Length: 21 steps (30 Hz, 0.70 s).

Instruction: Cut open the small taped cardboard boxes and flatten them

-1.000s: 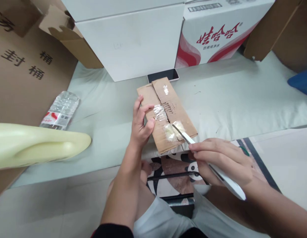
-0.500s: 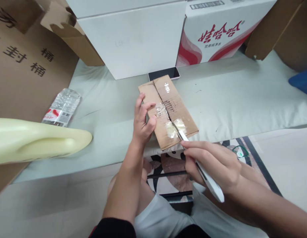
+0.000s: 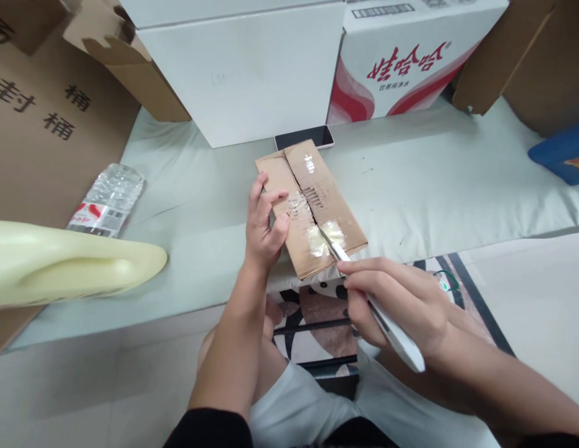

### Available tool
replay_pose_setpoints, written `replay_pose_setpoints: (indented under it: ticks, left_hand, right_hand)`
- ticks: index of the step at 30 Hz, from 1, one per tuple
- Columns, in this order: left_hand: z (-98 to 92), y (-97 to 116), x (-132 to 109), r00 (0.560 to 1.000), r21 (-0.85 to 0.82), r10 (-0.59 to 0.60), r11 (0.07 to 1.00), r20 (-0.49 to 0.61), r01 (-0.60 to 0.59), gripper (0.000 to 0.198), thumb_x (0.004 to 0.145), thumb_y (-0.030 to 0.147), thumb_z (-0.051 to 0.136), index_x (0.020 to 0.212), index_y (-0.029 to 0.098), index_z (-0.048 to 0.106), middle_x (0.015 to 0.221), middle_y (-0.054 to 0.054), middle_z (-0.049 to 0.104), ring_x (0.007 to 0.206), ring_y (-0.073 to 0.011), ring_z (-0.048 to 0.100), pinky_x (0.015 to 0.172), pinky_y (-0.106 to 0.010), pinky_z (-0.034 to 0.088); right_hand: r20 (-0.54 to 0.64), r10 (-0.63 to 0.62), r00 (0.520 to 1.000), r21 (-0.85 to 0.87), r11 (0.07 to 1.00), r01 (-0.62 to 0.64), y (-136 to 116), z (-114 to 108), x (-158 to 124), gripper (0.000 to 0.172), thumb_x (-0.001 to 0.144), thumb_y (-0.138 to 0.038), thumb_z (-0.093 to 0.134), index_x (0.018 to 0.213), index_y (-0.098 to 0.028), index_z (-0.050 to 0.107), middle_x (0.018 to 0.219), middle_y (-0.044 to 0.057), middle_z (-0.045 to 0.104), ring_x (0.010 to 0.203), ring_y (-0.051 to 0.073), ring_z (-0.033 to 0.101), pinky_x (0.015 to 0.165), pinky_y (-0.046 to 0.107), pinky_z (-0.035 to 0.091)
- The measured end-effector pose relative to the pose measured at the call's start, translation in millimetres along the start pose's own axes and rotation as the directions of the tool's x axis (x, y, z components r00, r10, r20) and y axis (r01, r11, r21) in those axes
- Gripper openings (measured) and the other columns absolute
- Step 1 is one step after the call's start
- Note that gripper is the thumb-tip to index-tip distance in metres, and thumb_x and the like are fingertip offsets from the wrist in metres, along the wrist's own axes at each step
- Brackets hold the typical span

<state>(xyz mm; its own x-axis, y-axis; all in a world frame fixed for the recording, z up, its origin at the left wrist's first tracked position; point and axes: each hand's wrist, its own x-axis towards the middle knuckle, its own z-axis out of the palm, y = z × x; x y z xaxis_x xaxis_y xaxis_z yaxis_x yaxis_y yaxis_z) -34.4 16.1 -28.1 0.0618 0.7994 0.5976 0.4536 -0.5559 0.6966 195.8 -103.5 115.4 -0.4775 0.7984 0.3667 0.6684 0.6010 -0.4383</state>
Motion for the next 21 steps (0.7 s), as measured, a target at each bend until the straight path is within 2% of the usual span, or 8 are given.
replay_pose_setpoints:
  ticks: [5, 9, 10, 13, 14, 17, 20, 21]
  left_hand:
    - [-1.3, 1, 0, 1.000, -0.048, 0.002, 0.999, 0.011, -0.002, 0.039, 0.098, 0.056, 0.046, 0.123, 0.030, 0.061, 0.165, -0.008, 0.041, 0.154, -0.0315, 0.039, 0.125, -0.051, 0.037]
    - [-1.4, 1, 0, 1.000, -0.041, 0.002, 0.999, 0.017, -0.001, 0.040, 0.098, 0.057, 0.046, 0.123, 0.029, 0.061, 0.165, -0.009, 0.041, 0.154, -0.0319, 0.038, 0.125, -0.051, 0.037]
    - [-1.2, 0, 0, 1.000, -0.040, 0.003, 0.999, 0.016, -0.002, 0.041, 0.099, 0.058, 0.045, 0.124, 0.029, 0.061, 0.165, -0.010, 0.041, 0.154, -0.0321, 0.039, 0.125, -0.052, 0.037]
    - [-0.6, 1, 0, 1.000, -0.033, 0.003, 0.999, 0.016, -0.002, 0.043, 0.099, 0.059, 0.045, 0.124, 0.029, 0.061, 0.165, -0.010, 0.041, 0.154, -0.0328, 0.039, 0.124, -0.052, 0.039]
    - [-0.5, 1, 0, 1.000, -0.026, -0.002, 1.000, 0.019, 0.003, 0.043, 0.098, 0.060, 0.045, 0.124, 0.029, 0.061, 0.165, -0.010, 0.041, 0.154, -0.0328, 0.038, 0.123, -0.052, 0.039]
    - [-0.4, 2, 1, 1.000, -0.013, -0.015, 1.000, 0.028, 0.015, 0.044, 0.098, 0.061, 0.044, 0.124, 0.030, 0.061, 0.164, -0.009, 0.042, 0.154, -0.0319, 0.038, 0.123, -0.051, 0.040]
    - [-0.1, 2, 2, 1.000, -0.027, -0.009, 1.000, 0.023, 0.009, 0.043, 0.098, 0.060, 0.044, 0.123, 0.029, 0.061, 0.163, -0.009, 0.043, 0.154, -0.0314, 0.039, 0.124, -0.051, 0.039]
    - [0.1, 2, 2, 1.000, -0.025, -0.009, 1.000, 0.022, 0.009, 0.043, 0.098, 0.060, 0.044, 0.122, 0.029, 0.061, 0.163, -0.009, 0.043, 0.153, -0.0315, 0.040, 0.124, -0.051, 0.039]
  right_hand:
    - [-0.011, -0.018, 1.000, 0.048, 0.999, 0.018, 7, 15, 1, 0.022, 0.092, -0.004, 0.047, 0.097, -0.021, 0.060, 0.106, 0.008, 0.078, 0.090, 0.015, 0.078, 0.075, 0.024, 0.065]
    - [-0.305, -0.107, 0.946, 0.032, 0.992, 0.122, 13, 30, 1, 0.021, 0.091, -0.004, 0.046, 0.089, -0.022, 0.055, 0.092, 0.004, 0.077, 0.078, 0.012, 0.076, 0.069, 0.020, 0.063]
    - [-0.289, -0.105, 0.952, 0.037, 0.992, 0.121, 13, 29, 1, 0.021, 0.091, -0.004, 0.045, 0.089, -0.022, 0.055, 0.092, 0.004, 0.077, 0.078, 0.012, 0.077, 0.069, 0.020, 0.063]
    - [-0.068, -0.032, 0.997, 0.055, 0.998, 0.035, 9, 18, 1, 0.022, 0.092, -0.003, 0.046, 0.093, -0.022, 0.057, 0.100, 0.005, 0.078, 0.085, 0.012, 0.077, 0.073, 0.021, 0.064]
    - [-0.050, -0.022, 0.999, 0.052, 0.998, 0.025, 7, 14, 0, 0.022, 0.092, -0.004, 0.048, 0.094, -0.022, 0.058, 0.102, 0.005, 0.078, 0.086, 0.013, 0.078, 0.074, 0.022, 0.064]
    - [-0.102, -0.007, 0.995, 0.013, 1.000, 0.008, 3, 3, 0, 0.022, 0.090, -0.004, 0.053, 0.094, -0.023, 0.062, 0.100, 0.004, 0.079, 0.085, 0.015, 0.078, 0.075, 0.023, 0.066]
    - [0.003, -0.002, 1.000, 0.039, 0.999, 0.002, 3, 0, 1, 0.020, 0.090, -0.005, 0.051, 0.091, -0.022, 0.062, 0.101, 0.005, 0.079, 0.089, 0.015, 0.079, 0.076, 0.023, 0.066]
    - [0.000, -0.016, 1.000, 0.060, 0.998, 0.016, 3, 0, 1, 0.021, 0.091, -0.005, 0.049, 0.090, -0.022, 0.062, 0.100, 0.006, 0.079, 0.088, 0.015, 0.079, 0.074, 0.023, 0.066]
